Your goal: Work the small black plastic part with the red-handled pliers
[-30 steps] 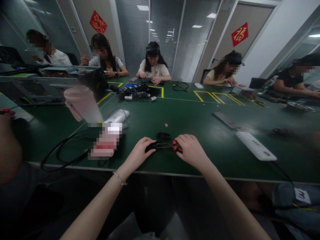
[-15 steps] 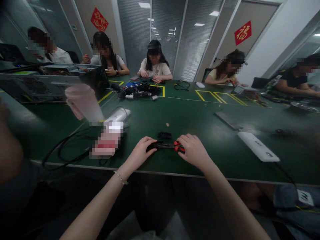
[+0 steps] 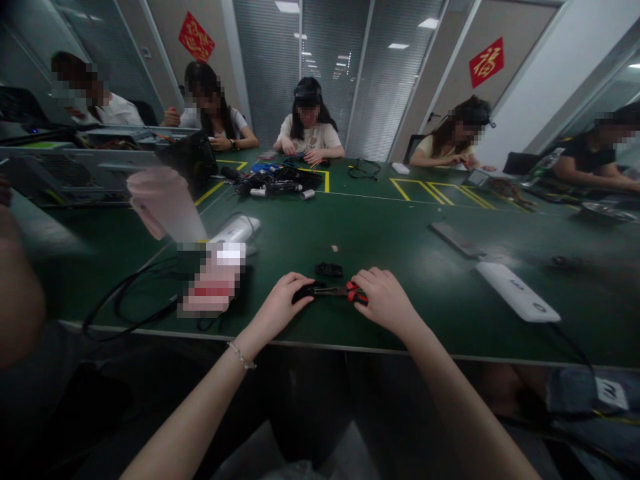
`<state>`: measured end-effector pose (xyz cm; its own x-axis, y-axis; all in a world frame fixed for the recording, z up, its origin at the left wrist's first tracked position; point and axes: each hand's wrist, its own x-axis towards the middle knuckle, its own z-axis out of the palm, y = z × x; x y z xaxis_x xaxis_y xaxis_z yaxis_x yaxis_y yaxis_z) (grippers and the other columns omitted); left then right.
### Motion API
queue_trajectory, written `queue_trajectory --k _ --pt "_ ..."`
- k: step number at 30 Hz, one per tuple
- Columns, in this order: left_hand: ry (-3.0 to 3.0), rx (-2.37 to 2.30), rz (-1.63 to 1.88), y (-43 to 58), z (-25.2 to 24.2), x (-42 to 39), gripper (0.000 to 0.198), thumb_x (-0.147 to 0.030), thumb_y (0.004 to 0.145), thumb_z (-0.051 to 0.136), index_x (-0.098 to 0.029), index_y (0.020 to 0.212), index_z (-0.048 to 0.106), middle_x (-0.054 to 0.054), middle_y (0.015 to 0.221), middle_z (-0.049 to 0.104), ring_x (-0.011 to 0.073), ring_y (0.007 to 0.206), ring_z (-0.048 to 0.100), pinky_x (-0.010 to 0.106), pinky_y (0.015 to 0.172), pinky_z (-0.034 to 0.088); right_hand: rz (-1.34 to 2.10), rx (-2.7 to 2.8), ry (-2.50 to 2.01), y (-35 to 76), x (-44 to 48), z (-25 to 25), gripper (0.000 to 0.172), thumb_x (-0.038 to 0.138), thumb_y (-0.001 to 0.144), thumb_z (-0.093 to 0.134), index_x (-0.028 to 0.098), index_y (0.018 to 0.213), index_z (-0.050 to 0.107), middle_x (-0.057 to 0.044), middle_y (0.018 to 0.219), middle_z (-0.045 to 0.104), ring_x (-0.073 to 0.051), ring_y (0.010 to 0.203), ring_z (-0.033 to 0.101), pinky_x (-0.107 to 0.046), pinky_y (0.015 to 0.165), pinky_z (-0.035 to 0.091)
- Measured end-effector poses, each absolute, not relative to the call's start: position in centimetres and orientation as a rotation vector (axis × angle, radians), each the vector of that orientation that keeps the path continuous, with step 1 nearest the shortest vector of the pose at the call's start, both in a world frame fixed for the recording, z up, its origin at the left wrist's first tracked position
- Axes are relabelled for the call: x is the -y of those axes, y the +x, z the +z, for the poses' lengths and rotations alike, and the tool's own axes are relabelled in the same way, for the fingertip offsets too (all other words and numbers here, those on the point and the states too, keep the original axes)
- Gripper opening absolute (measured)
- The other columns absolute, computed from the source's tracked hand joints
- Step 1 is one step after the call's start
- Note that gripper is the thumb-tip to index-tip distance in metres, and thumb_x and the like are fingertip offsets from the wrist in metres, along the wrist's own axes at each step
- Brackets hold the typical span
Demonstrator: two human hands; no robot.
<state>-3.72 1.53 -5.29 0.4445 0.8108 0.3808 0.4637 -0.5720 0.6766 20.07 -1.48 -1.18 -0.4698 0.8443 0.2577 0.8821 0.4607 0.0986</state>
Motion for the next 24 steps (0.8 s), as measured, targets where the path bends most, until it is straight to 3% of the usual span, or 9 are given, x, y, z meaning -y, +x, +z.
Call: queue_trajectory --k 24 --pt "2.240 -1.062 0.984 -3.70 -5.39 -1.47 0.030 -0.016 0.078 0.060 -0.021 0.107 0.056 0.004 0.102 0.053 0.0189 0.099 0.051 0.037 0.092 0.042 -0.326 2.555 -1.554 20.10 1.13 -1.82 0.022 0.025 0.069 0.055 0.019 0.090 0.056 -0.007 0.086 0.060 -0.021 0.079 0.049 -0.032 0.067 0.035"
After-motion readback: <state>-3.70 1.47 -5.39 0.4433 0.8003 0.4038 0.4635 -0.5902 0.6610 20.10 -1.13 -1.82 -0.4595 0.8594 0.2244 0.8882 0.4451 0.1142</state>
